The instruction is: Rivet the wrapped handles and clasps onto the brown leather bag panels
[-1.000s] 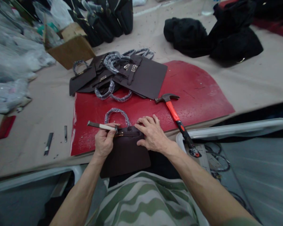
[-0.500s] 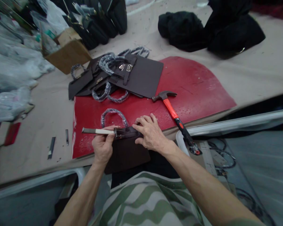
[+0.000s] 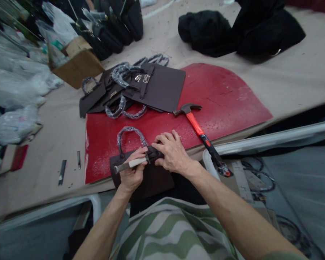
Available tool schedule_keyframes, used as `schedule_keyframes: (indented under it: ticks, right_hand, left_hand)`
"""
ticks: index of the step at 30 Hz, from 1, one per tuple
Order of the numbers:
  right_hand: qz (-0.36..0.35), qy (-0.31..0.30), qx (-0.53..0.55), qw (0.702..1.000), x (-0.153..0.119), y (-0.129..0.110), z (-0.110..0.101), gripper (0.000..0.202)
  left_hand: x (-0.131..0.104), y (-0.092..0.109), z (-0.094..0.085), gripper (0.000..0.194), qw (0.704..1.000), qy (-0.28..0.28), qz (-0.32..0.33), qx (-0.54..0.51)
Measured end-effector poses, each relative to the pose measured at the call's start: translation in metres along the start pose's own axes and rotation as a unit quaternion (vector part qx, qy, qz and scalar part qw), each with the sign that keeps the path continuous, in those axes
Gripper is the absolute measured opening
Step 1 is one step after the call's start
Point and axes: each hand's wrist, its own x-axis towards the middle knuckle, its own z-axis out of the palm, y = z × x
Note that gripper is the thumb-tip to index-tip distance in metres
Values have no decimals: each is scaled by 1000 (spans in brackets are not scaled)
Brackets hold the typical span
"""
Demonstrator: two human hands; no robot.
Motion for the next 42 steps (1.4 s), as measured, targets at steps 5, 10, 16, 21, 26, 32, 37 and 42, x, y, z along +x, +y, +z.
schedule_keyframes:
  ticks: [5,10,16,21,26,32,37,42]
  right_hand:
    - [3,1,2,1000,0,0,0,55]
    - [3,1,4,1000,0,0,0,57]
    - [3,3,11,1000,1,-1,0,56]
    - [5,8,4,1000,-1,-2,0,55]
    - [10,5,-4,1000,-1,0,2,55]
    - [13,5,1,1000,-1,-1,3,55]
    - [19,1,-1,1000,-1,-2,3,53]
    - [27,-7,5,1000,0,-1,4,49]
  left_hand:
    - [0,0,1,14,1000,13,11,-2]
    - [1,1,1,13,1000,0,19,4]
    - [1,0,2,11,1000,0,22,20]
    - [-4,3,9,15,998,25,39,50]
    - [-7,8,14,15,994,49,61,75]
    - [-8,9,14,12,992,52,75,83]
    - [-10,5,15,15,992,50,88,81]
    - [-12,-1,15,22,988,50,128,76]
